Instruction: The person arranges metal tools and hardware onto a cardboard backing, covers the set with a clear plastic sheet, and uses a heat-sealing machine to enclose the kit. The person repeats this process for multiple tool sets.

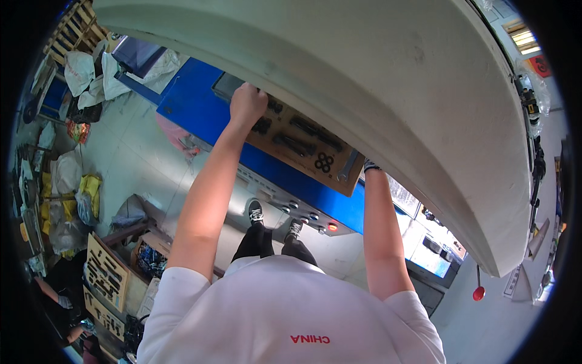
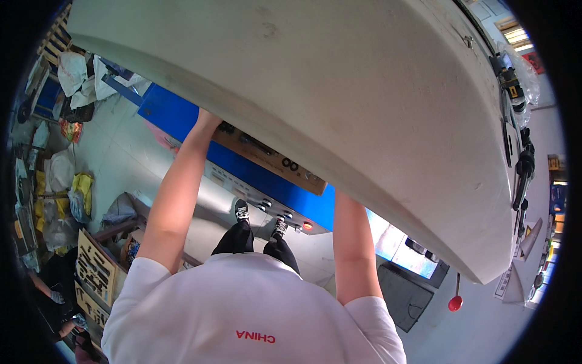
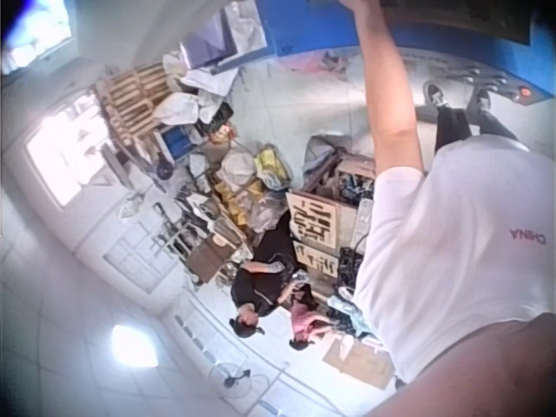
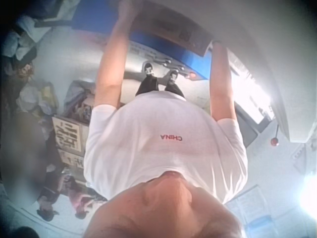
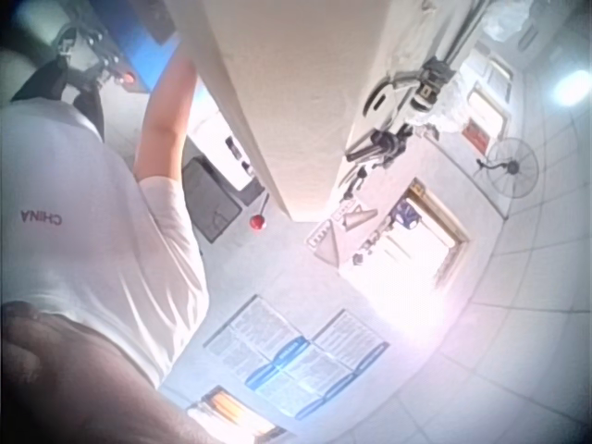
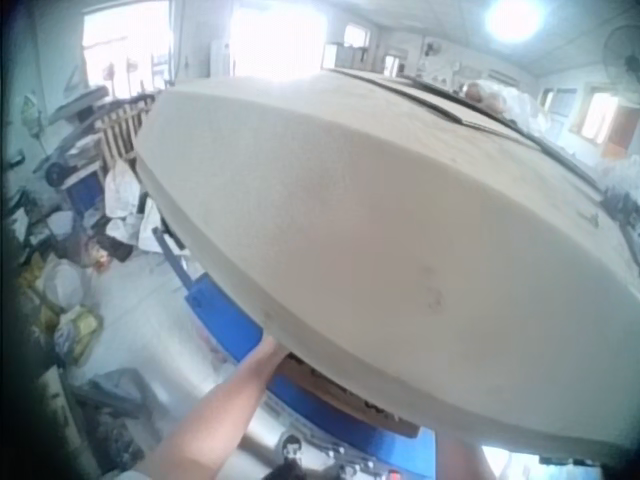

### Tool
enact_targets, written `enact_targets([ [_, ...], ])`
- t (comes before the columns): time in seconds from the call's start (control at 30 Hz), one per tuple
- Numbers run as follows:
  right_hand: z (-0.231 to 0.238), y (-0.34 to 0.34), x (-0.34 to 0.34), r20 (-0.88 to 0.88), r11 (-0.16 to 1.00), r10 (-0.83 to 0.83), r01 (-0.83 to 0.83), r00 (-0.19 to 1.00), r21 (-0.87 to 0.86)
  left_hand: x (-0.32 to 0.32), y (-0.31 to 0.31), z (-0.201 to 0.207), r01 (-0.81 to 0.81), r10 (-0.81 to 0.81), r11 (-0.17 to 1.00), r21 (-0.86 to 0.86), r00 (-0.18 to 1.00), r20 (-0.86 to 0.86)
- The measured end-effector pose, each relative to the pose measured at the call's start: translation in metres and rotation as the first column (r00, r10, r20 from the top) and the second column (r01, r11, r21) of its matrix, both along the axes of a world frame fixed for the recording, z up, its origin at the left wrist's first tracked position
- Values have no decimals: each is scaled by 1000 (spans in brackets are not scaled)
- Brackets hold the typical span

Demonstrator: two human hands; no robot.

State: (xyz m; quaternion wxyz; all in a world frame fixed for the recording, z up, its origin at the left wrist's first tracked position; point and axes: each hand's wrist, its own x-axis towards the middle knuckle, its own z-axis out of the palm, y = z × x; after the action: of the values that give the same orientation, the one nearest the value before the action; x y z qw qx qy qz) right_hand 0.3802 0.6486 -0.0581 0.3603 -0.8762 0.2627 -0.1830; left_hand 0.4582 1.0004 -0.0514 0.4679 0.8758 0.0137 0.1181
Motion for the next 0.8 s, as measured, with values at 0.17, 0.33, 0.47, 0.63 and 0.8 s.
enact_targets([
  [0.17,-3,-26,-11,19,999,43,-43,999,12,-16,-13,18,27,-26,1000,-16,999,26],
  [0.33,2,-96,-53,48,999,51,-51,998,0,-60,-64,42,75,-74,971,-227,997,11],
  [0.47,11,-171,-108,35,1000,14,-13,999,-20,-106,-131,52,185,-186,946,-264,982,24],
  [0.63,24,-261,-184,2,996,-79,79,997,-44,-168,-209,68,218,-235,972,-92,939,-250],
  [0.8,16,-314,-224,-25,991,-124,123,992,-47,-209,-264,82,275,-247,961,37,907,-342],
])
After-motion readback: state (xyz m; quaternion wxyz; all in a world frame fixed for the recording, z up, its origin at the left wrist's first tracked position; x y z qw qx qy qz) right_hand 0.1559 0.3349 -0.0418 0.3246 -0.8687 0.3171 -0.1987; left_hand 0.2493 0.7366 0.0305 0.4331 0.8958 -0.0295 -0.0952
